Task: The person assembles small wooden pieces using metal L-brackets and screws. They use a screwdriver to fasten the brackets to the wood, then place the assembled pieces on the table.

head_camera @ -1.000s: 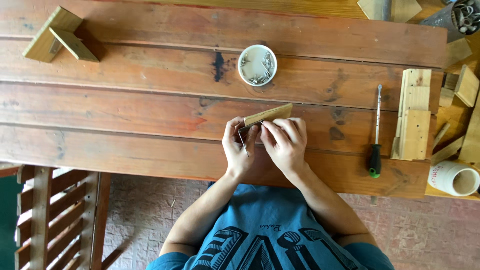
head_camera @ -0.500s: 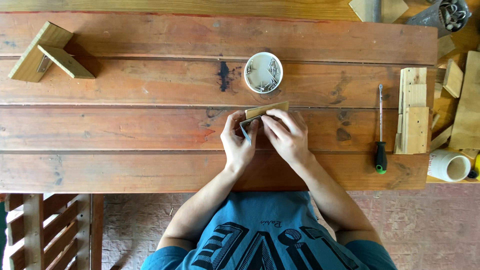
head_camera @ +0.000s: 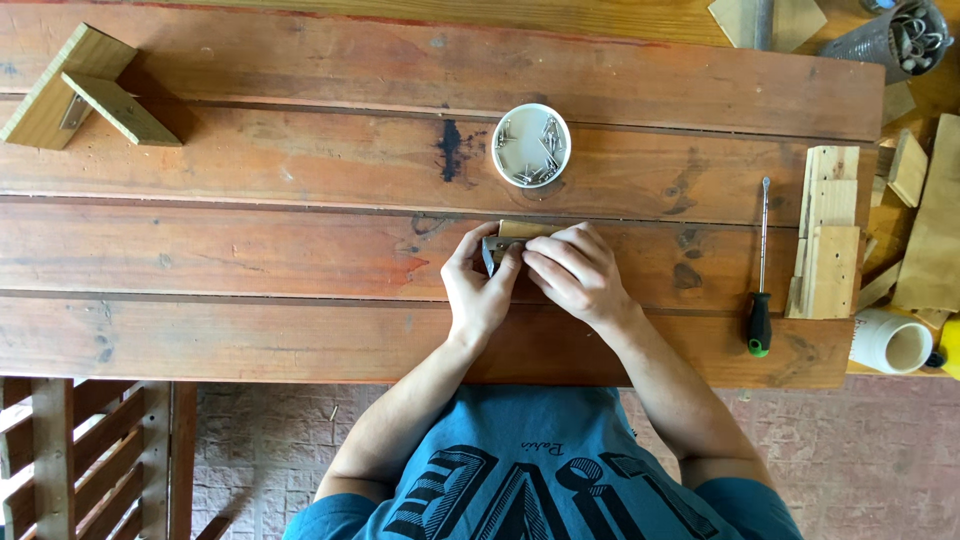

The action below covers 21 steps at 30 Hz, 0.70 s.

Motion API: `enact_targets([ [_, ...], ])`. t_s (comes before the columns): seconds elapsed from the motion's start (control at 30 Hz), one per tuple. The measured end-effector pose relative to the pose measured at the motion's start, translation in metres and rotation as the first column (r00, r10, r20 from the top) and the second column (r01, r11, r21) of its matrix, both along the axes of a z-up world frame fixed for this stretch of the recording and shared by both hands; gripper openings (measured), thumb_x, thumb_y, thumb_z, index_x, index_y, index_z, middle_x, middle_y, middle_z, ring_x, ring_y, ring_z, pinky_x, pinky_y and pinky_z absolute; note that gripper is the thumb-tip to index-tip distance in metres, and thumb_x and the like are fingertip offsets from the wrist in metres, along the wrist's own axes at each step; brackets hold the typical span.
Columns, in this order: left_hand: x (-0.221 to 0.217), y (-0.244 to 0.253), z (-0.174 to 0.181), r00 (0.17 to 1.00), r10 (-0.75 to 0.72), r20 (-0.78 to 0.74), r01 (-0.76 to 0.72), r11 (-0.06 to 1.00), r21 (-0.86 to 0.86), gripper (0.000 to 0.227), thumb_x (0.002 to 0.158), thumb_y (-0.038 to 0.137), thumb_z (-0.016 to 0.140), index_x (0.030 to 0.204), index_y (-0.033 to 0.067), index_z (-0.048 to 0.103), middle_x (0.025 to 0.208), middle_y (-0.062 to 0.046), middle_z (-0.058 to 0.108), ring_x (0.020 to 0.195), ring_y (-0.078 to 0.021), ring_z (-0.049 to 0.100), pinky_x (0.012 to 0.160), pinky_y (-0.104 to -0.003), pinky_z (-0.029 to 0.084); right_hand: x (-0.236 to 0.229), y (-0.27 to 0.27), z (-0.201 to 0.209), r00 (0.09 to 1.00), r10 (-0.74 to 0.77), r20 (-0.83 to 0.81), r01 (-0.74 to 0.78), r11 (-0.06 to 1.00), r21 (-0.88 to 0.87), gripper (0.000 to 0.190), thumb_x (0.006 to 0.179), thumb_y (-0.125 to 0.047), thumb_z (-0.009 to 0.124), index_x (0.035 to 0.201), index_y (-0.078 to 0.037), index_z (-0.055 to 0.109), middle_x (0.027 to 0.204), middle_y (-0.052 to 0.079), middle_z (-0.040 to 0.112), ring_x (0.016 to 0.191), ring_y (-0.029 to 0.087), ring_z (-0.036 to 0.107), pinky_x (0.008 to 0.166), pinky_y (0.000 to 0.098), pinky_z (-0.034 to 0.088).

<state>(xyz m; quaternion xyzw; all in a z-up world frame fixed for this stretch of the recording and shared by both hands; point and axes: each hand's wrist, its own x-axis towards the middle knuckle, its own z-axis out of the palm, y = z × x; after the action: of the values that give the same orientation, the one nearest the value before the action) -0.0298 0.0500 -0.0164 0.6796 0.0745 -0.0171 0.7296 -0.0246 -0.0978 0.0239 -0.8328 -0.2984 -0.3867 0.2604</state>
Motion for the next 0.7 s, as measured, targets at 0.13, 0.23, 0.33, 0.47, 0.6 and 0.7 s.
enact_targets([
  [0.13,0.001,0.001,-0.004,1.0,0.001,-0.011,-0.001,1.0,0.005,0.032,0.083,0.006,0.082,0.113,0.0016,0.074,0.085,-0.016,0.074,0.082,-0.0176,0.071,0.069,-0.034,0.059,0.002,-0.001,0.0,0.999,0.044,-0.009,-0.044,0.999,-0.009,0.009,0.088,0.004,0.076,0.085,-0.004,0.072,0.085,0.011,0.069,0.065,0.026,0.062,0.059,0.0372,0.052],
  [0.23,0.001,0.002,-0.004,0.999,-0.04,-0.008,0.041,0.998,0.042,0.034,0.08,0.008,0.082,0.113,0.0028,0.074,0.084,-0.018,0.074,0.084,-0.0196,0.072,0.068,-0.036,0.059,0.004,0.001,0.002,0.998,0.054,-0.036,-0.054,0.998,0.018,0.011,0.087,0.006,0.072,0.083,-0.005,0.071,0.083,0.01,0.068,0.064,0.026,0.062,0.058,0.0373,0.053],
  [0.33,0.001,0.002,-0.002,0.997,-0.071,-0.012,0.071,0.997,0.02,0.034,0.082,0.008,0.081,0.115,0.0037,0.073,0.086,-0.019,0.075,0.083,-0.0201,0.072,0.069,-0.037,0.059,0.003,0.002,0.002,0.986,0.059,-0.157,-0.033,0.986,0.163,0.013,0.084,0.009,0.071,0.084,-0.004,0.073,0.084,0.01,0.071,0.064,0.027,0.066,0.055,0.0382,0.055],
  [0.47,0.002,0.005,-0.009,0.997,-0.078,0.0,0.077,0.993,0.087,0.034,0.085,0.015,0.079,0.118,0.0092,0.074,0.093,-0.021,0.076,0.092,-0.0301,0.076,0.071,-0.04,0.062,0.0,-0.004,-0.006,0.976,0.054,-0.211,0.005,0.962,0.271,0.007,0.088,0.002,0.073,0.085,-0.004,0.074,0.083,0.009,0.072,0.065,0.025,0.066,0.059,0.0363,0.057],
  [0.6,0.001,0.006,-0.019,0.996,-0.091,-0.001,0.091,0.99,0.106,0.035,0.087,0.022,0.08,0.12,0.0109,0.074,0.099,-0.022,0.076,0.097,-0.0341,0.075,0.074,-0.042,0.062,0.004,-0.01,-0.004,0.968,0.028,-0.25,0.057,0.943,0.327,0.009,0.089,0.005,0.074,0.089,-0.003,0.074,0.086,0.011,0.074,0.068,0.024,0.067,0.059,0.0351,0.058],
  [0.7,0.004,0.008,-0.008,0.994,-0.114,-0.006,0.114,0.99,0.086,0.037,0.088,0.023,0.08,0.121,0.0086,0.073,0.101,-0.023,0.076,0.098,-0.0324,0.074,0.074,-0.043,0.062,0.014,-0.018,-0.005,0.944,0.022,-0.328,0.107,0.923,0.37,0.008,0.093,0.008,0.072,0.094,0.001,0.07,0.094,0.014,0.074,0.075,0.025,0.069,0.061,0.0345,0.056],
])
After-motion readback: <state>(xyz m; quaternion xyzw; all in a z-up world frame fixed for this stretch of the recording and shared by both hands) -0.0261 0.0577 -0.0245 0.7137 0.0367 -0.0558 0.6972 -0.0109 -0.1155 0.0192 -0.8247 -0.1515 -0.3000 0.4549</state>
